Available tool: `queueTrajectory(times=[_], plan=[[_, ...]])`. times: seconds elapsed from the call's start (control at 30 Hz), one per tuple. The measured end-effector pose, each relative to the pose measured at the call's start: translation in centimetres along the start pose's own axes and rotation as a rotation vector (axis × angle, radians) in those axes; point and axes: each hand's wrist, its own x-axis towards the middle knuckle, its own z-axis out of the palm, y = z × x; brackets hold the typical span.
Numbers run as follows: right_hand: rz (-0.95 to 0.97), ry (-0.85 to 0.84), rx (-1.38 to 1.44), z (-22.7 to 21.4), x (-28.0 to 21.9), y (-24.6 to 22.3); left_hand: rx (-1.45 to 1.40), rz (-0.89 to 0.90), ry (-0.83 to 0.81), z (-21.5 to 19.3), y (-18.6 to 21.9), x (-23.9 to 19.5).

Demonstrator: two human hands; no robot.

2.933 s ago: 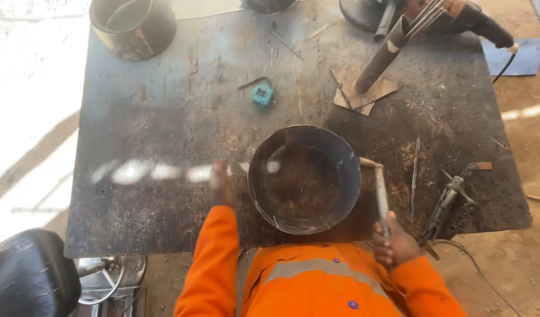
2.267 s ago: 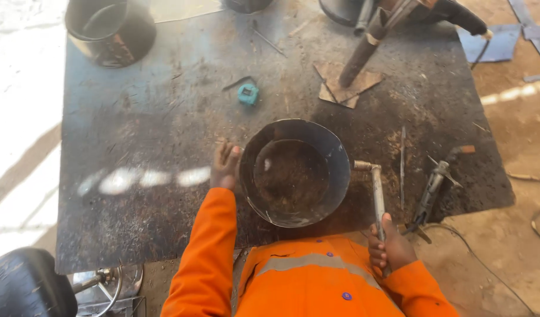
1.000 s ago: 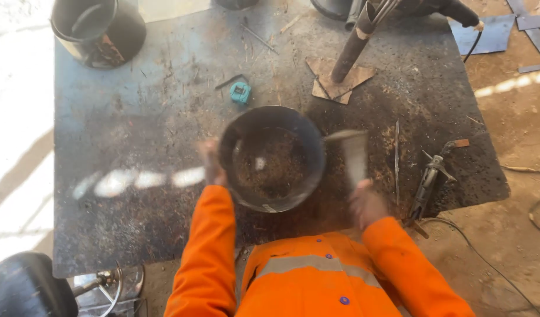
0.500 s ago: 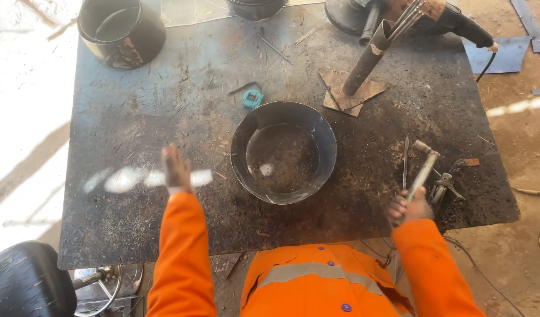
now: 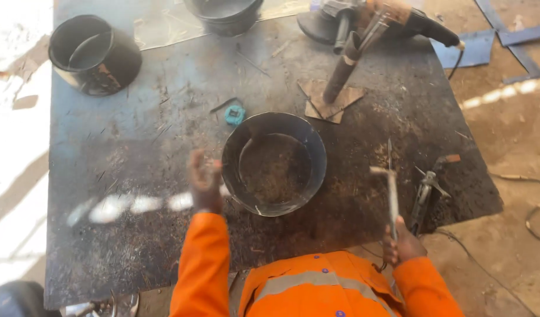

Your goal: Hammer a metal ring on a workbench to shape it

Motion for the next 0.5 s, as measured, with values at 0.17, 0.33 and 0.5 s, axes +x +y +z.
queueTrajectory(times=[0.17, 0.33, 0.5], plan=[[-0.017, 0.018, 0.147, -2.9, -0.6, 5.3, 0.325, 0.211, -0.559, 7.7, 5.2, -6.7], [-0.007, -0.019, 0.143, 2.1, -5.0, 5.3, 0.92, 0.315, -0.822, 16.1, -0.8, -7.9], [0.052, -0.023, 0.139, 1.3, -7.0, 6.6, 0.764, 0.253, -0.84, 12.6, 1.6, -8.1]])
